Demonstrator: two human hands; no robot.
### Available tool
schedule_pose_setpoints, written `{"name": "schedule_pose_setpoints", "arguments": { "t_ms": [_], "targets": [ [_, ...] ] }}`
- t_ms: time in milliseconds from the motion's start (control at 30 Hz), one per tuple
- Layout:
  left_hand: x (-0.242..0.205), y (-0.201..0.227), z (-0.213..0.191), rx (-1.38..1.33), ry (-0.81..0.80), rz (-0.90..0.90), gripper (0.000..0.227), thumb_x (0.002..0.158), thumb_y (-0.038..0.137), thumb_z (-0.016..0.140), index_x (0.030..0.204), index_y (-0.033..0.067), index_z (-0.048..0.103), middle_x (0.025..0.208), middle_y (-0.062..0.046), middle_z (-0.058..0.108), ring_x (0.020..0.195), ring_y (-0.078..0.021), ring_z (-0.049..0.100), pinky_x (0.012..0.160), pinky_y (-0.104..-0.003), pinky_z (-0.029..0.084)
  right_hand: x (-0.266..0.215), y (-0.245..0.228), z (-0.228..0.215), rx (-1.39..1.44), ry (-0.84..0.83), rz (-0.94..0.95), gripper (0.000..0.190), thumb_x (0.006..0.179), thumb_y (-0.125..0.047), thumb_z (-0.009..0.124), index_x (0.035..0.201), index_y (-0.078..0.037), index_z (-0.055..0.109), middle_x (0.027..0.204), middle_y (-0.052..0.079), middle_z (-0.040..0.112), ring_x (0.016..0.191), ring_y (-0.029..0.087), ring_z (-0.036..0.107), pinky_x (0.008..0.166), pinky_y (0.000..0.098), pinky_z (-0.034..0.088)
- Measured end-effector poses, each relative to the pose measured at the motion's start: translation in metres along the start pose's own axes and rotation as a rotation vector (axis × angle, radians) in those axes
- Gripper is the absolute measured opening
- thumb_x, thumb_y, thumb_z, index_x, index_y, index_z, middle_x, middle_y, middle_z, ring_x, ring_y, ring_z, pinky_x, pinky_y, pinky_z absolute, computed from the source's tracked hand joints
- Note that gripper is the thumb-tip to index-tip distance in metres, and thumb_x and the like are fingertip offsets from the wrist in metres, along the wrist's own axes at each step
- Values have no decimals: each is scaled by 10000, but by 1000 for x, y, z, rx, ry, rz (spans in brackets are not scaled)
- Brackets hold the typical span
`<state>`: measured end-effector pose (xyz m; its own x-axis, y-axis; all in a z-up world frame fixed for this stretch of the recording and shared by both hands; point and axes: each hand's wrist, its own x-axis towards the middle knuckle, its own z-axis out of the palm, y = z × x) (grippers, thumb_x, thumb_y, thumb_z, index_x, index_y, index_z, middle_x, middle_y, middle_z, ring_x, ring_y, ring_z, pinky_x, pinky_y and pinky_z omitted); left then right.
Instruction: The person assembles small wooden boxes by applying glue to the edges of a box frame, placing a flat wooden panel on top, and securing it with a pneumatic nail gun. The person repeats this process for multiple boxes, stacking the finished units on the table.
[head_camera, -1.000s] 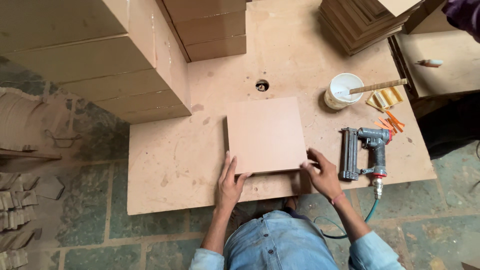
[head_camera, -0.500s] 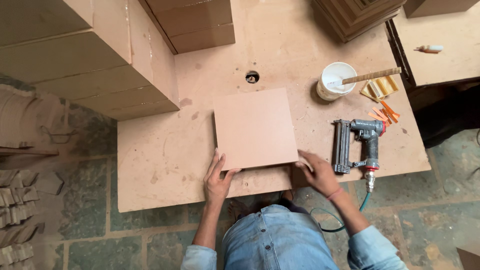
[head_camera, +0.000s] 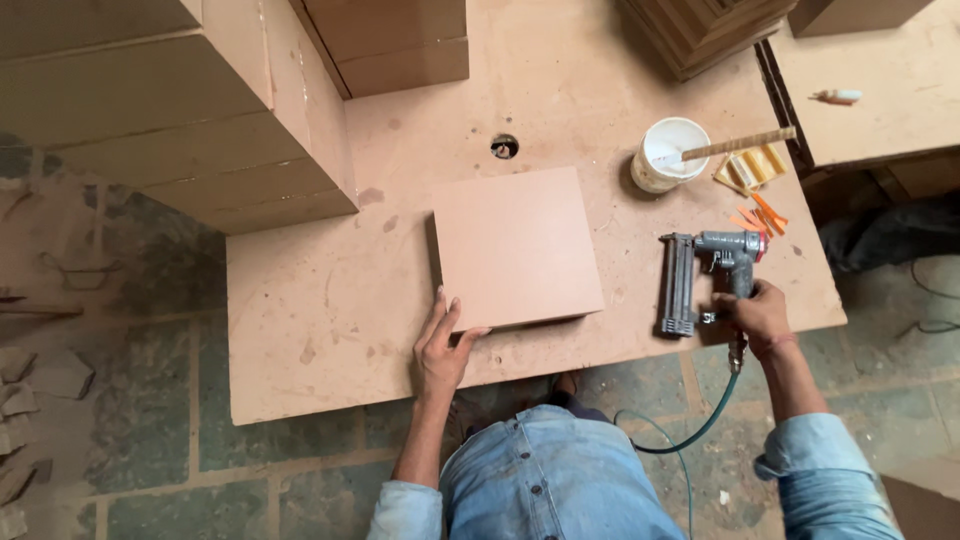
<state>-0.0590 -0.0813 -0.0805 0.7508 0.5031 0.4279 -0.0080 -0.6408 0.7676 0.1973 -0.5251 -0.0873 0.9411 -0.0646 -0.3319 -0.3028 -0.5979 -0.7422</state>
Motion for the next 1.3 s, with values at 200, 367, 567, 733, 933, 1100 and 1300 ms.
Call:
{"name": "schedule_pose_setpoints", "arguments": {
  "t_ms": [200,367,567,733,933,1100,1300],
  "targets": [
    [-1,-3,2,-50,-3,20,597,759,181,906,1267,-31,673,1455,-286,558,1311,-404,608,1036,-423,557,-95,-74,-11,506,-278,149,191,877,-110,733,1031,-15,670,723,52,649,608,158,624,543,285,488],
    [2,1,-1,-22,-8,26,602,759,232,901,1249,-43,683,1438,-292,564,1297,-418,603,1026,-430,553,-190,-143,-11,252,-312,201,262,935,-212,711,1023,24,640,603,92,597,477,156,520,435,302,368],
    [6,8,-7,45,-36,33,579,801,298,880,1232,-41,696,1425,-286,583,1281,-411,622,1013,-418,564,-233,-178,10,109,-367,148,310,885,-229,709,1144,-59,690,575,86,604,421,118,455,389,300,345],
    [7,8,-7,13,-33,37,580,802,293,879,1230,-52,694,1432,-291,574,1295,-411,611,1026,-420,558,-235,-176,19,35,-360,154,325,912,-208,731,1140,19,683,605,91,613,473,138,502,428,316,374],
    [6,4,-5,6,-37,31,576,804,292,876,1232,-48,695,1442,-284,572,1301,-400,610,1030,-416,558,-233,-167,22,34,-343,62,390,864,-206,734,1222,-64,678,647,38,585,558,140,582,486,322,457],
    [4,4,-4,2,-44,33,580,806,295,873,1235,-50,691,1443,-286,569,1303,-401,608,1029,-416,558,-235,-167,21,2,-349,44,386,878,-191,762,1193,11,668,668,48,595,575,141,593,501,325,479],
    [3,0,-5,-24,-29,38,565,811,277,873,1239,-44,689,1420,-271,586,1293,-401,611,1045,-428,546,-248,-180,36,72,-420,32,427,869,-180,741,1266,-40,666,661,36,578,556,131,572,487,307,455]
  ]
}}
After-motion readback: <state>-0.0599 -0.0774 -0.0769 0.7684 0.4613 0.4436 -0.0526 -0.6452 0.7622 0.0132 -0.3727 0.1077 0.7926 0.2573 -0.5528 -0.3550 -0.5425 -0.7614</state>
